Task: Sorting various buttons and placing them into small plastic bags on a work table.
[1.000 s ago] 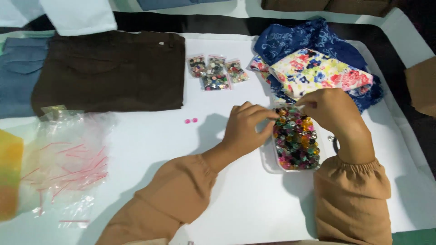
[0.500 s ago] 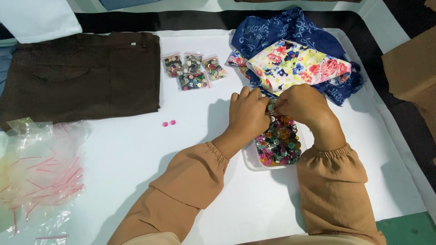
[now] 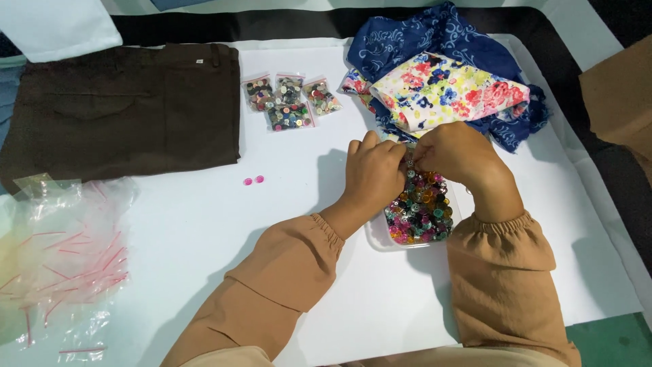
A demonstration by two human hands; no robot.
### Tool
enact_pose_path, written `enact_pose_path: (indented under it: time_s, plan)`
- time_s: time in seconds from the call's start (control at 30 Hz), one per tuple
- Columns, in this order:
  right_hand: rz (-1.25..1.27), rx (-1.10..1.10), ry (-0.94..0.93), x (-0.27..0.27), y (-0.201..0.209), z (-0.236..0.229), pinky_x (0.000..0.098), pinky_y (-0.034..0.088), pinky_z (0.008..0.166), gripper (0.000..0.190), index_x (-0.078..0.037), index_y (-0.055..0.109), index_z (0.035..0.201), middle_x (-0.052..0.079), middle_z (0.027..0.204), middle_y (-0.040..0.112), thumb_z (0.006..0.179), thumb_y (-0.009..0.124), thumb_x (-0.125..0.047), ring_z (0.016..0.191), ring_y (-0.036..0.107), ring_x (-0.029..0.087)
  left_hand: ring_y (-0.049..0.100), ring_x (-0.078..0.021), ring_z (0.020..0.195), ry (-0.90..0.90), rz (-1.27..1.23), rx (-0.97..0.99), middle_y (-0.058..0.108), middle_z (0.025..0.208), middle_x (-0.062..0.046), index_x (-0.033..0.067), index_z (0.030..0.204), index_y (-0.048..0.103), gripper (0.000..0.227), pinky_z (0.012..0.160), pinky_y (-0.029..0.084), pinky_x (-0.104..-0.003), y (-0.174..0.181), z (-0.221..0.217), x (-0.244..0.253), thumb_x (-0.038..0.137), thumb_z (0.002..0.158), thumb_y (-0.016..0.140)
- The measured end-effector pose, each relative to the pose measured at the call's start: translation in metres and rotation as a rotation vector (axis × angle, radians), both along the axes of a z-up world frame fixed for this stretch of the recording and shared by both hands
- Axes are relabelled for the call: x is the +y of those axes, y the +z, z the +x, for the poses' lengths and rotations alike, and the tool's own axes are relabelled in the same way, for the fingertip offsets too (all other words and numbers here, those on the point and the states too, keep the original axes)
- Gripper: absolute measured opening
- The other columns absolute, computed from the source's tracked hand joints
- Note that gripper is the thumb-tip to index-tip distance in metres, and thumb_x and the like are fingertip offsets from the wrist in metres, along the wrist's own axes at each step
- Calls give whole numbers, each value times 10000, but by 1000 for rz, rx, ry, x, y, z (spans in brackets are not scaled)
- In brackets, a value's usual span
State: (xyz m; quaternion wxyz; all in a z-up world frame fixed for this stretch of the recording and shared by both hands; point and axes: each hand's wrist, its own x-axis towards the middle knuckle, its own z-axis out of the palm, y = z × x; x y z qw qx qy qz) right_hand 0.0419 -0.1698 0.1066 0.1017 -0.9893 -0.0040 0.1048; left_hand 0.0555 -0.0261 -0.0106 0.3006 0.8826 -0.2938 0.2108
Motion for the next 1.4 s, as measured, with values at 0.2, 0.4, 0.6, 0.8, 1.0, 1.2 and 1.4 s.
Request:
enact_pose_path:
  time_s: [0.2, 0.4, 0.6, 0.8, 1.0, 1.2, 1.4]
  plan:
    - [-6, 13, -1, 0, 1, 0, 466, 580, 742, 245, -110, 834, 1028, 200, 957, 779, 798, 748, -117, 919, 736, 423, 546, -233, 887, 9, -71, -67, 688, 810, -60, 111, 932, 761, 187, 797, 373, -383, -8, 0, -5, 72, 751, 733]
    - [-8, 18, 5, -1, 0, -1, 455, 583, 746, 240, -123, 834, 1035, 189, 961, 779, 810, 749, -131, 923, 739, 412, 551, -227, 872, 7, -121, -104, 671, 779, -40, 137, 894, 735, 172, 791, 381, -400, -1, -1, -1, 180, 734, 783]
    - [-51, -14, 35, -5, -2, -1, 468, 589, 712, 238, -110, 820, 1024, 168, 913, 781, 823, 738, -206, 885, 745, 412, 543, -208, 869, -36, -181, -169, 615, 773, -10, 170, 987, 707, 240, 778, 397, -386, 11, -2, 8, 209, 757, 762]
    - [-39, -81, 90, -2, -3, -5, 488, 592, 663, 230, -104, 803, 997, 137, 842, 775, 827, 732, -241, 814, 744, 404, 551, -222, 862, -86, -237, -200, 658, 813, -32, 142, 929, 731, 167, 763, 424, -379, 11, -3, 20, 209, 778, 753]
    - [39, -553, 277, 27, -5, -16, 413, 578, 576, 178, -67, 785, 1022, 109, 735, 718, 871, 749, -153, 676, 715, 320, 565, -204, 837, -63, -297, -228, 660, 826, 11, 164, 963, 734, 187, 755, 449, -356, 30, -18, 60, 137, 783, 776]
    - [204, -766, 428, 100, -21, -48, 340, 560, 564, 132, -164, 740, 962, 24, 633, 617, 834, 760, -191, 637, 682, 250, 582, -160, 844, 21, -181, -314, 685, 870, 94, 247, 1009, 748, 278, 780, 428, -315, 39, -34, 168, 91, 791, 819]
    - [395, -659, 473, 170, -71, -55, 278, 577, 588, 141, -117, 760, 943, 57, 702, 687, 803, 777, -120, 684, 719, 222, 623, -183, 883, 131, -38, -83, 723, 875, 64, 230, 983, 774, 199, 798, 473, -349, 18, -47, 258, 93, 841, 800]
